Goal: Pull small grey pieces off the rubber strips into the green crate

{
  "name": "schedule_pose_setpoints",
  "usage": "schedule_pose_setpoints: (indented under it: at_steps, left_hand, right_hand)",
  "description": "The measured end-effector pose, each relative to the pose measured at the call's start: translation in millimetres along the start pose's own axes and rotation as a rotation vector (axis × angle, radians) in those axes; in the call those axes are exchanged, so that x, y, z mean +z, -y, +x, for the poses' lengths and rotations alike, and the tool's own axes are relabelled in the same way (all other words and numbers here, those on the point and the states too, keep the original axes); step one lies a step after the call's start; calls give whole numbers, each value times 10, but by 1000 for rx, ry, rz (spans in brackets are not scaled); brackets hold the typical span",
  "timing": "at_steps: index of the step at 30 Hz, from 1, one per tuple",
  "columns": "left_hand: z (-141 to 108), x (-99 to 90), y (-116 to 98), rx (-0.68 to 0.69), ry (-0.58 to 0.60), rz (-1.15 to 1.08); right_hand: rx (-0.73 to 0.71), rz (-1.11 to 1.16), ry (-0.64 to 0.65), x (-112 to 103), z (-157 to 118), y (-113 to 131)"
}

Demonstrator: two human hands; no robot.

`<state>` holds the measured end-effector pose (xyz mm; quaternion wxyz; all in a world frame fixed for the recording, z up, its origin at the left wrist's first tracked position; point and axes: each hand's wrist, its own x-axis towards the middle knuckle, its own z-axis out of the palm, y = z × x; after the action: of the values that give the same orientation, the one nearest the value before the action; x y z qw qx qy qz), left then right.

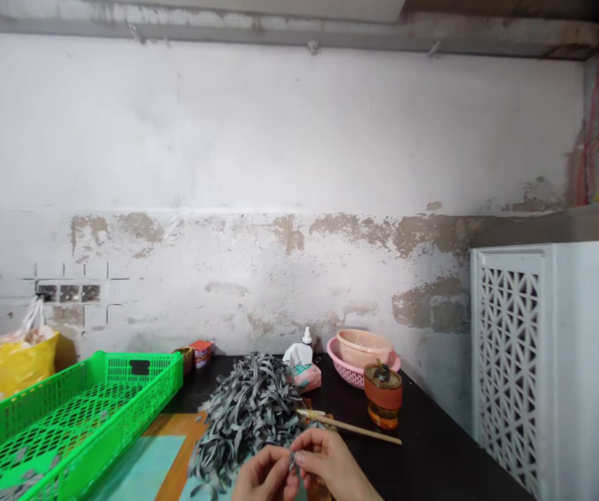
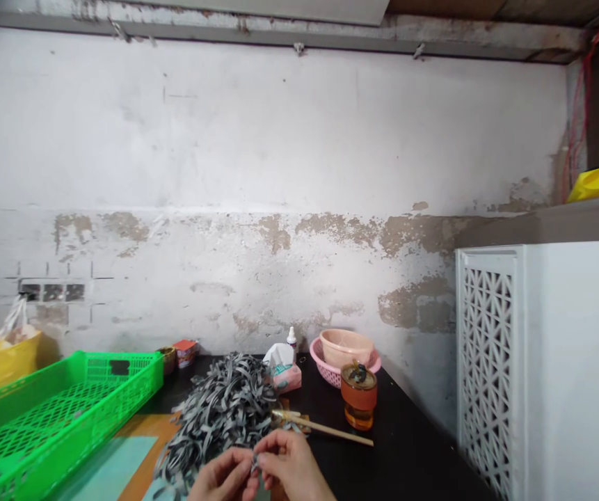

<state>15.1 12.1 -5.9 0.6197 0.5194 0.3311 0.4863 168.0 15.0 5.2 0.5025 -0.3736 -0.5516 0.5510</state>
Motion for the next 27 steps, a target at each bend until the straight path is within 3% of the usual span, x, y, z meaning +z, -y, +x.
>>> schedule_pose_setpoints:
  at_steps: [5, 8, 19, 27]
  left_hand:
    - [-81, -4, -125, -50, -138, -276]
    - [-122, -3, -176, -93, -140, -323]
    - [-157, 17, -188, -98, -68, -229]
    - [-168, 5, -194, -98, -2, -117]
  right_hand:
    - [45, 102, -2, 65, -52, 8]
    - [70, 158, -17, 84, -105, 61]
    - [102, 235, 58, 67, -173, 117]
    - [167, 169, 98, -47, -156, 51]
